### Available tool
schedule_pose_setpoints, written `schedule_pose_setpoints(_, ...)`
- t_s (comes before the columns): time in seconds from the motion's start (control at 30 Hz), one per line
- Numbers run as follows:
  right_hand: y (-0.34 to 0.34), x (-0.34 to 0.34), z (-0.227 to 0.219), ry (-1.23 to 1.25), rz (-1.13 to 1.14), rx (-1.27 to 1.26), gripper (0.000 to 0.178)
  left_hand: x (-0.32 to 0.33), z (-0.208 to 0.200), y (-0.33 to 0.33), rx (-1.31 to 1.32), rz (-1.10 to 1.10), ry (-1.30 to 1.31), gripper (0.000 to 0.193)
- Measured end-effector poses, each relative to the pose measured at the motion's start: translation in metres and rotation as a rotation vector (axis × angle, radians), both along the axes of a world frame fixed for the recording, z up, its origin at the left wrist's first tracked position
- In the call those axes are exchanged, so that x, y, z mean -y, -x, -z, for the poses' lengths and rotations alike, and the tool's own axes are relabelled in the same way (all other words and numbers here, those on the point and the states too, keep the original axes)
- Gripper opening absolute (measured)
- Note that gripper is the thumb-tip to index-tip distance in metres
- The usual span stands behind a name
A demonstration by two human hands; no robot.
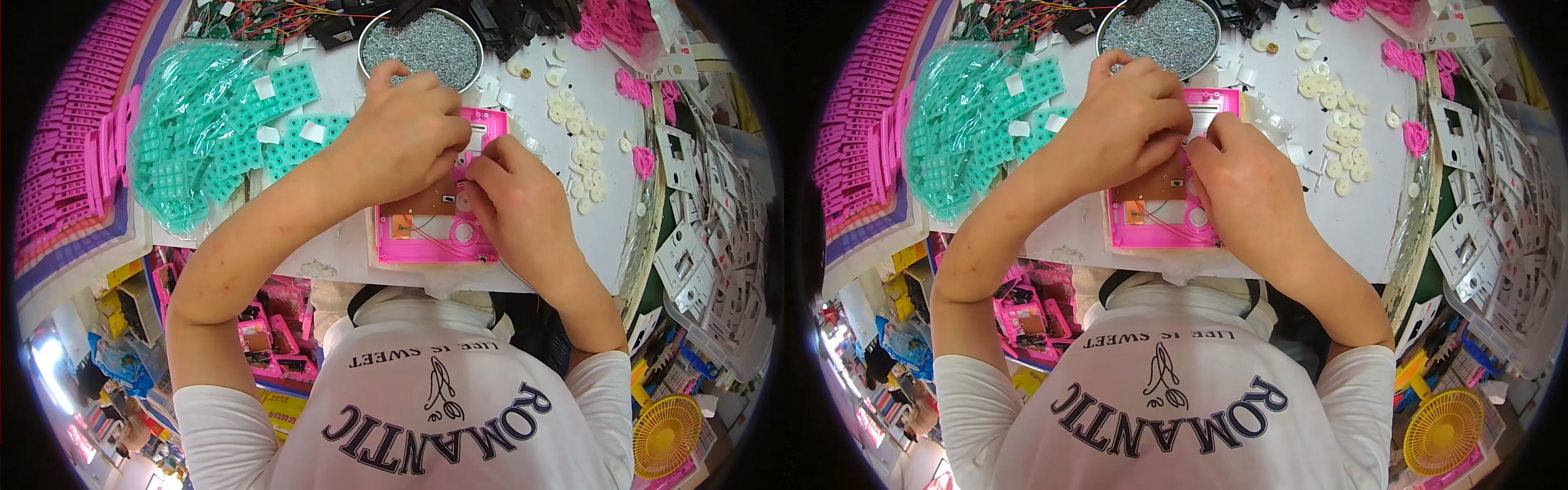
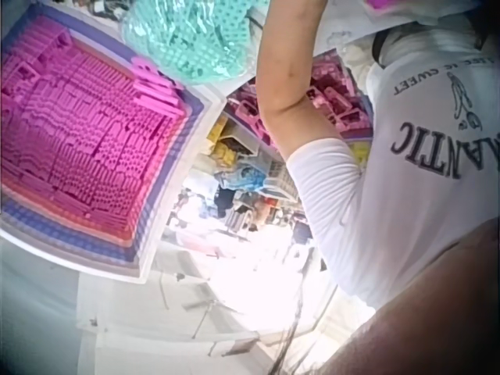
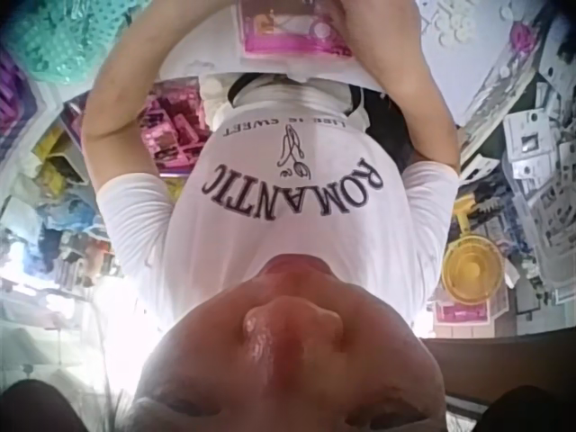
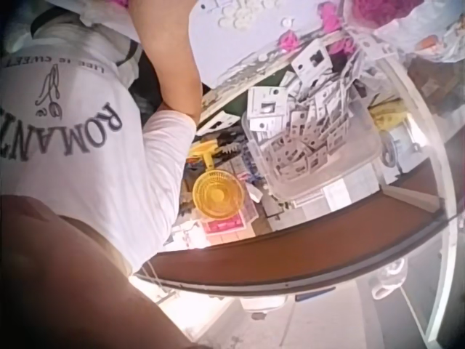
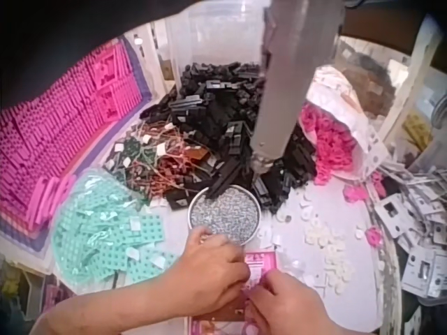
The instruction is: Assemble small toy components and decorative items onto a frame using a handheld fastener or glue tool.
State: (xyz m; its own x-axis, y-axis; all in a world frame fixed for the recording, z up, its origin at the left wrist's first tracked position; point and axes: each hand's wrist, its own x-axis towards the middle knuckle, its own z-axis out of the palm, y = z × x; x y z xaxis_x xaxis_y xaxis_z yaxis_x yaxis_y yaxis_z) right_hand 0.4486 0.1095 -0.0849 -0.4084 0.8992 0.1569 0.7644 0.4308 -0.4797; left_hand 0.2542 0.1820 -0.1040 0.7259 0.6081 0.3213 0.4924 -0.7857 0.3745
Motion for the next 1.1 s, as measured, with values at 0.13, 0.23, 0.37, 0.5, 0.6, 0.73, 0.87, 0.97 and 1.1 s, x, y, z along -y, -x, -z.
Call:
schedule_pose_setpoints(0.13, 0.0, -0.001, -0.001, -0.024, -0.006, 0.038, 0.014, -0.005, -0.003, -0.008, -0.129, 0.07, -0.096, 0.008)
schedule_pose_setpoints(0.23, 0.0, 0.0, -0.003, -0.036, 0.013, 0.102, 0.013, -0.003, -0.01, -0.014, -0.262, 0.107, -0.187, 0.01)
schedule_pose_setpoints(0.37, -0.006, -0.001, 0.0, -0.046, -0.038, 0.152, 0.014, 0.004, -0.009, -0.021, -0.305, 0.149, -0.247, 0.012)
schedule_pose_setpoints(0.5, -0.009, -0.008, -0.004, -0.047, -0.051, 0.233, 0.014, -0.002, -0.005, -0.011, -0.201, -0.014, 0.119, 0.007)
schedule_pose_setpoints(0.6, -0.009, -0.014, -0.003, -0.105, -0.056, 0.147, 0.013, -0.011, -0.011, -0.004, -0.146, -0.069, 0.234, 0.007)
schedule_pose_setpoints(0.73, -0.011, -0.024, 0.022, -0.21, -0.071, -0.122, 0.013, -0.01, -0.007, -0.002, -0.138, -0.071, 0.208, 0.007)
schedule_pose_setpoints(0.87, -0.012, -0.027, 0.036, -0.146, 0.02, -0.182, 0.012, -0.008, -0.003, 0.0, -0.095, -0.066, 0.148, 0.005)
schedule_pose_setpoints(0.97, -0.012, -0.031, 0.035, -0.069, 0.023, -0.2, 0.01, -0.006, 0.003, 0.002, -0.087, -0.062, 0.092, 0.004)
schedule_pose_setpoints(1.1, -0.013, -0.031, 0.032, -0.05, -0.001, -0.235, 0.009, -0.003, 0.006, 0.005, -0.067, -0.062, 0.093, 0.004)
